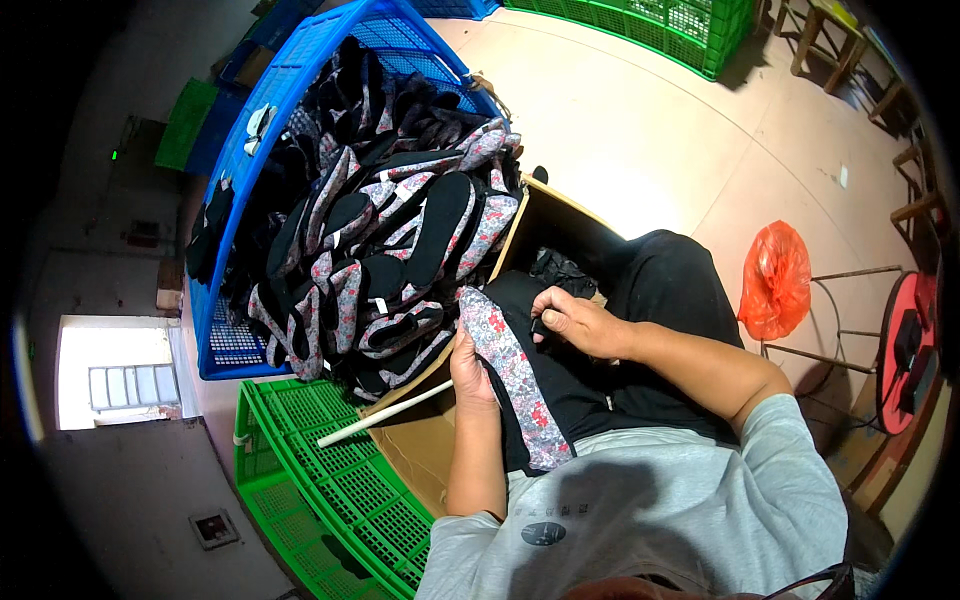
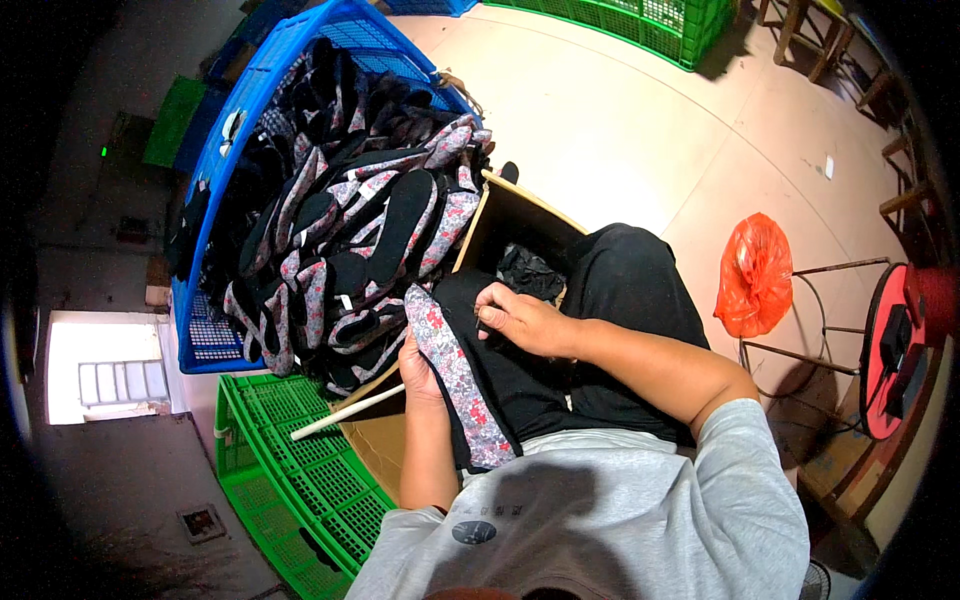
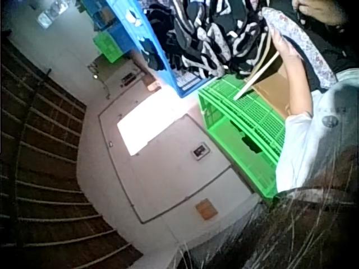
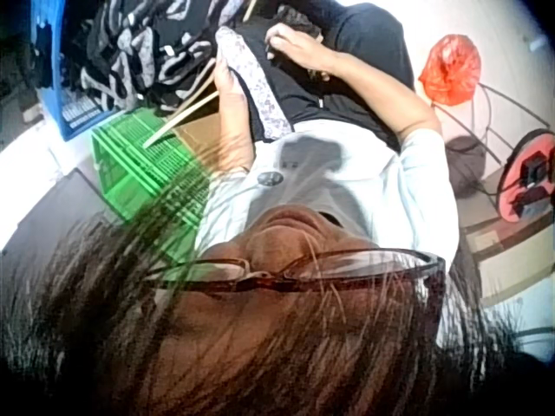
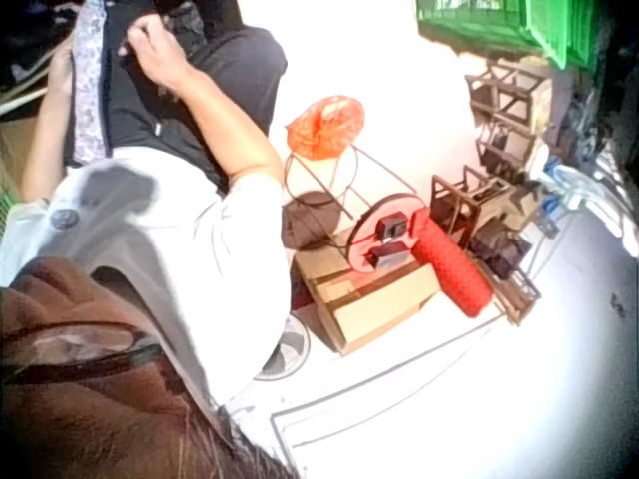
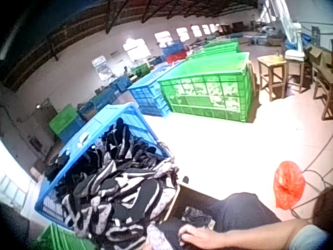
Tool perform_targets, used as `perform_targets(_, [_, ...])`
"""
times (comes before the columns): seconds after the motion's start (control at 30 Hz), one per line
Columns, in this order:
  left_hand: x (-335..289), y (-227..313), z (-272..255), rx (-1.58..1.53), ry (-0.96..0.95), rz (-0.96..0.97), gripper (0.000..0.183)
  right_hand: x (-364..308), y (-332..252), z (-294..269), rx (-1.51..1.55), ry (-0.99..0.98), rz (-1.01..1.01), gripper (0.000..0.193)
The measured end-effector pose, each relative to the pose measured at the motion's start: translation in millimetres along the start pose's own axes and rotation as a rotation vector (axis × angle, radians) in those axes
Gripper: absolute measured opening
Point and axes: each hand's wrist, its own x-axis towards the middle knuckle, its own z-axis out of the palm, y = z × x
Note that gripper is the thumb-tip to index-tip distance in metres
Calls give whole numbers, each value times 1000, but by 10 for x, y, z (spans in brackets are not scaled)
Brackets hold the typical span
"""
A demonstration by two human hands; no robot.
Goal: The person sits on the floor and uses scissors to trim excess fabric from the edges of floral-patterned slippers. They pick up slippers from a blue crate, cut the loose threads, and place the finished items into a green crate.
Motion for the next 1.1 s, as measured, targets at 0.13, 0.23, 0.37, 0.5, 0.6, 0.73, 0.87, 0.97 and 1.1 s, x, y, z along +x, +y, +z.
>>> perform_targets(0.13, [41,2,-324,-1,13,22,38,18,38,65,63,-23,-80,32])
perform_targets(0.23, [57,12,-345,-17,-3,3,44,20,46,47,94,-15,-108,28])
perform_targets(0.37, [61,7,-282,-17,-45,-4,51,32,67,34,60,-13,-88,23])
perform_targets(0.5, [62,-21,-255,-62,51,45,31,34,69,47,52,-11,-90,22])
perform_targets(0.6, [58,-25,-232,-28,54,47,31,37,79,50,42,-5,-93,21])
perform_targets(0.73, [50,-21,-206,-26,73,52,32,44,91,63,74,2,-102,20])
perform_targets(0.87, [40,-16,-148,-19,51,49,32,36,63,61,83,9,-96,18])
perform_targets(0.97, [27,-13,-50,-52,52,55,32,40,64,62,87,14,-101,17])
perform_targets(1.1, [31,9,-166,-27,-36,28,54,47,60,73,92,18,-109,17])
